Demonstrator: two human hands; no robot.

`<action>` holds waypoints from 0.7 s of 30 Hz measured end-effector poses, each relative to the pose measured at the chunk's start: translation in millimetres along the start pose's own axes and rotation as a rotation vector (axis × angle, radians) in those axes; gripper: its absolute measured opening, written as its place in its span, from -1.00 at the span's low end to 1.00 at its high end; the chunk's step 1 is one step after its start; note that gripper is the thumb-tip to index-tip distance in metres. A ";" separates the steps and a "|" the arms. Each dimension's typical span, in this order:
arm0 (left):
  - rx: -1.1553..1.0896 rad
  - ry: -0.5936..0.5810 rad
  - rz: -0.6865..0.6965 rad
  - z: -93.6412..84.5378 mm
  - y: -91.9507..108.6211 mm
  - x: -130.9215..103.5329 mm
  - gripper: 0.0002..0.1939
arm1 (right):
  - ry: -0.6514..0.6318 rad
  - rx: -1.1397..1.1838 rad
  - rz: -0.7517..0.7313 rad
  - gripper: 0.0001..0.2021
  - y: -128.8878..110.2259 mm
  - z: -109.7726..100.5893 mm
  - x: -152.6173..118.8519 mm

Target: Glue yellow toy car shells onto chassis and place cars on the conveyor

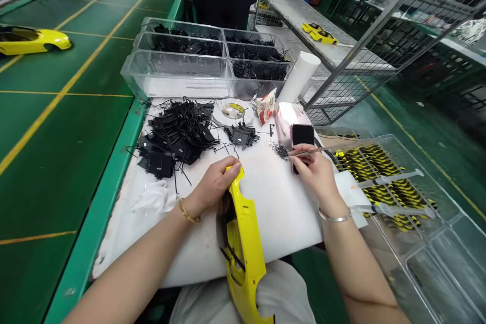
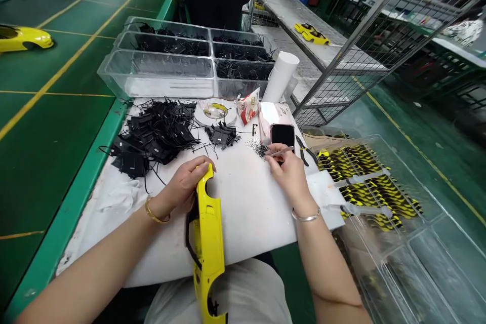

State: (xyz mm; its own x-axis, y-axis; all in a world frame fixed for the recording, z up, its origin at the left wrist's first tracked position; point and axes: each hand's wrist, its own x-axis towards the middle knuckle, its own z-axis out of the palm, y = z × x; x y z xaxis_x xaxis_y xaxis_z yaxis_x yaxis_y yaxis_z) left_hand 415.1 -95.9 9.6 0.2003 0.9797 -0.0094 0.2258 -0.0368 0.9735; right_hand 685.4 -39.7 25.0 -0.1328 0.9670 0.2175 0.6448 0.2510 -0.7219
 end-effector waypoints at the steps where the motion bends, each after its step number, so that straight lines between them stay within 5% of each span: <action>1: 0.009 -0.002 0.001 0.0 0.0 0.2 -0.61 | 0.014 -0.008 0.020 -0.78 5.6 3.9 -2.2; 21: 0.018 -0.005 -0.023 -1.5 1.9 0.7 -0.63 | 0.215 -0.346 0.004 -0.82 11.1 24.0 -7.7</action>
State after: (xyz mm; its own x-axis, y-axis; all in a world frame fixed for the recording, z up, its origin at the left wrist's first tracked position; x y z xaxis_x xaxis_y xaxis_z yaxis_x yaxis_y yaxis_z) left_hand 414.3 -95.1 11.8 0.1995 0.9793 -0.0333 0.2472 -0.0174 0.9688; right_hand 675.6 -43.3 -0.4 0.0065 0.9275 0.3738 0.8649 0.1824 -0.4676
